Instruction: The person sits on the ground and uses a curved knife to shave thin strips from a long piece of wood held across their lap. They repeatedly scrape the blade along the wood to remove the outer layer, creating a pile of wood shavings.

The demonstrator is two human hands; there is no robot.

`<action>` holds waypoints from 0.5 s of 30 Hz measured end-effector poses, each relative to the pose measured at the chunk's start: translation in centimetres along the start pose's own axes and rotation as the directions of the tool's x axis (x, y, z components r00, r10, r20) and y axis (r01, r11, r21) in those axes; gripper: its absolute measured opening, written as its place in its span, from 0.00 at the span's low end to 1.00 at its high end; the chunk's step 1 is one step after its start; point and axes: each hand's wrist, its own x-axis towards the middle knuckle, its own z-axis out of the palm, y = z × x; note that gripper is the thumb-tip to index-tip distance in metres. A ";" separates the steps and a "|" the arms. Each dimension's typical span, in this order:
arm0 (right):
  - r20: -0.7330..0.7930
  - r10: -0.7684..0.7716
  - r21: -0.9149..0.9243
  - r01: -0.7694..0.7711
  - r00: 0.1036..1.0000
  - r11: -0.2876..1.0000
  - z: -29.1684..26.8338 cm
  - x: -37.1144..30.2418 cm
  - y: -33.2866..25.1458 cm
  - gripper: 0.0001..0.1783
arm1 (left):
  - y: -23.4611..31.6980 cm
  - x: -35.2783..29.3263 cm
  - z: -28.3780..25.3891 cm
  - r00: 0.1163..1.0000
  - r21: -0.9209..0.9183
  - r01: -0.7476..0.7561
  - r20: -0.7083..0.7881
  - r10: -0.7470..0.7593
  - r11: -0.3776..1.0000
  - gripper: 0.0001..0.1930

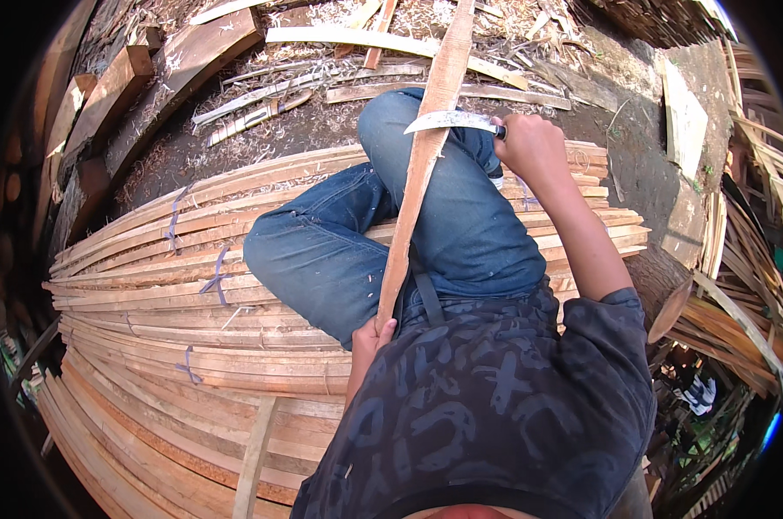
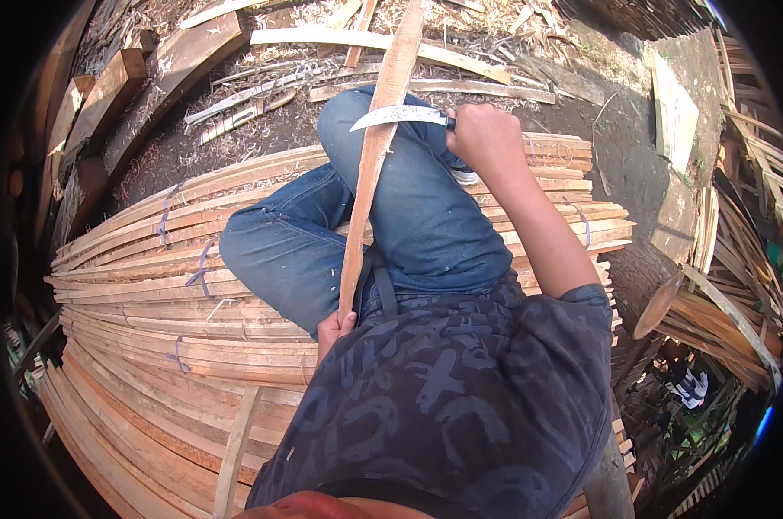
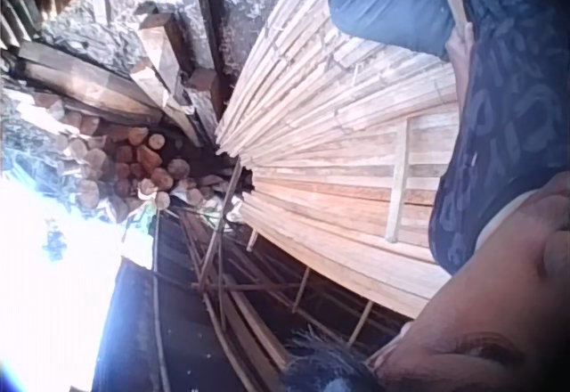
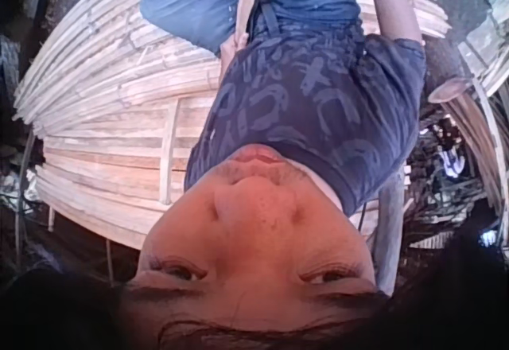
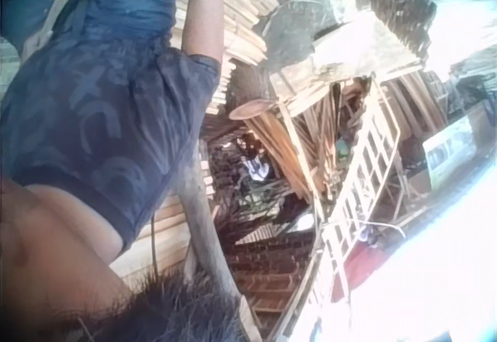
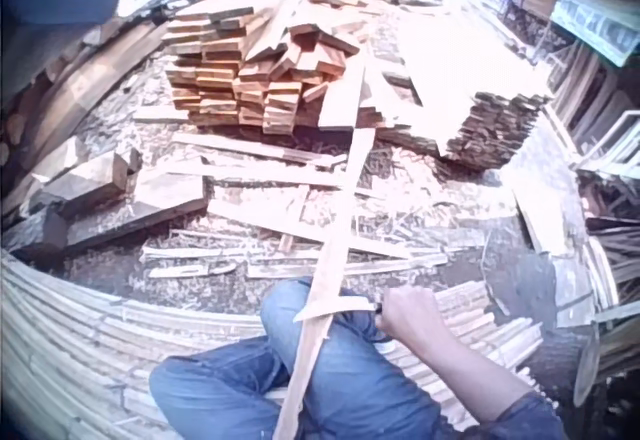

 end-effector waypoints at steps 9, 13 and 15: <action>-0.066 -0.079 -0.108 0.071 0.995 0.992 2.4 5.2 1.9 0.08 | 1.9 -0.1 0.5 0.999 0.047 -0.012 -0.046 0.014 0.999 0.16; -0.110 -0.014 -0.071 0.006 0.994 0.997 1.8 6.6 1.6 0.07 | 3.3 0.5 0.4 0.997 0.040 -0.056 -0.053 0.058 0.998 0.16; -0.098 -0.024 -0.087 0.016 0.995 0.996 1.9 6.7 1.3 0.07 | 3.2 0.5 0.4 0.996 0.045 -0.060 -0.064 0.063 0.997 0.16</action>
